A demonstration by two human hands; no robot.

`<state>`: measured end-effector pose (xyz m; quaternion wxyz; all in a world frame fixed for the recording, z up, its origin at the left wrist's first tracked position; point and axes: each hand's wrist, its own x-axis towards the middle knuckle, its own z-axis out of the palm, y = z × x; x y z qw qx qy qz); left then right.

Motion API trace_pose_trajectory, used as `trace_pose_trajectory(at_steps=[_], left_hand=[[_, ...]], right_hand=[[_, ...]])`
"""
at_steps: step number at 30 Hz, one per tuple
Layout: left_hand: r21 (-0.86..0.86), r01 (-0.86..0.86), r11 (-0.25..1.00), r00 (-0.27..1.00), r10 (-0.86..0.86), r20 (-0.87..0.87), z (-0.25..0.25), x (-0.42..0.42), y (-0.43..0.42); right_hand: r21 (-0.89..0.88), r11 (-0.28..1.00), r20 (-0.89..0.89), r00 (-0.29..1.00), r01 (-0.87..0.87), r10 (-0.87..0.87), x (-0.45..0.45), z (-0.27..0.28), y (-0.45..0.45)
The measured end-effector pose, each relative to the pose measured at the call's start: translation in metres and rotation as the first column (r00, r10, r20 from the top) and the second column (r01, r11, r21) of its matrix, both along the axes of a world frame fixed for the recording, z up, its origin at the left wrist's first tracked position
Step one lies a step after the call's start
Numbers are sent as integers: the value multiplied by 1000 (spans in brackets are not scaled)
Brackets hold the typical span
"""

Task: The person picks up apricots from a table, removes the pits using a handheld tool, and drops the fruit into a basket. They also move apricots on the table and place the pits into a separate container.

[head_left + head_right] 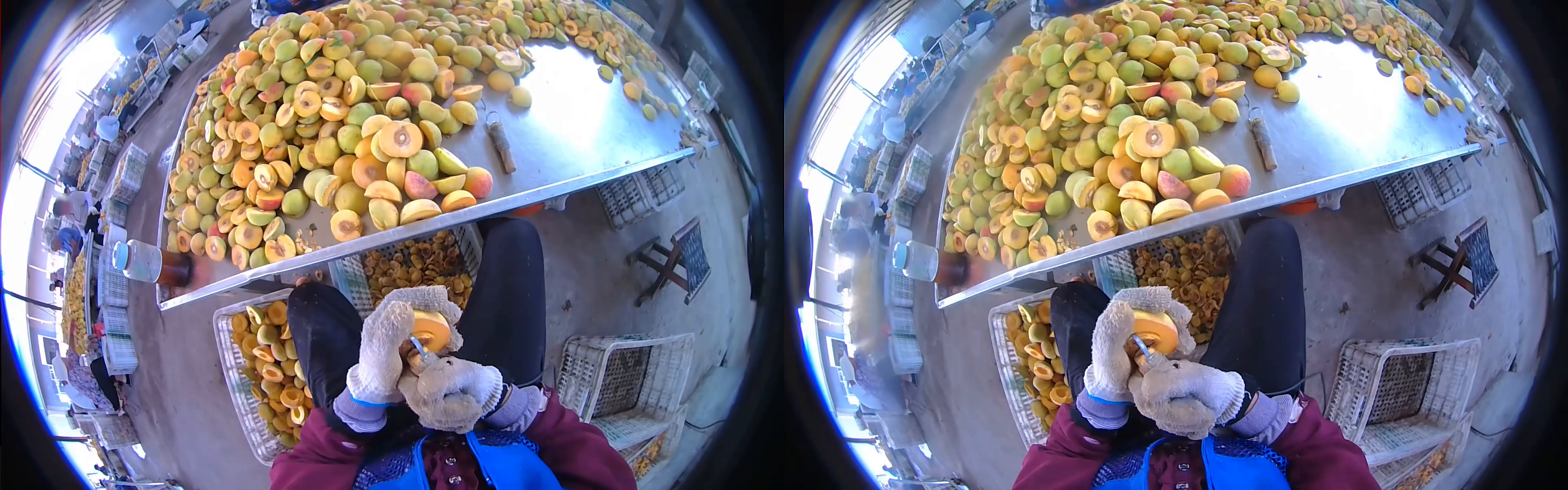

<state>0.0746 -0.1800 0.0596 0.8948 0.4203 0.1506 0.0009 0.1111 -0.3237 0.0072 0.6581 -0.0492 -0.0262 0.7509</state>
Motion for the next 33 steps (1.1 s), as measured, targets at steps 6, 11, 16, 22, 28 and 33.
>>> trace_pose_trajectory(at_steps=[6,11,16,22,28,33], left_hand=[[-121,-105,987,987,88,-137,4,0,3],[-327,-364,872,918,276,-284,-9,-3,30],[199,-534,822,802,567,-186,-9,-61,90],[729,487,-482,820,540,-191,-30,-92,163],[918,163,-362,933,358,-24,-43,66,142],[888,438,137,862,217,-459,-55,108,158]], right_hand=[[-40,999,172,985,25,-18,3,-12,7],[120,984,387,919,-131,75,16,19,19],[-41,997,537,843,59,-28,22,1,25],[-537,842,536,789,46,299,27,32,37],[-541,813,725,610,215,321,28,34,38],[-476,821,794,555,315,248,28,22,30]])
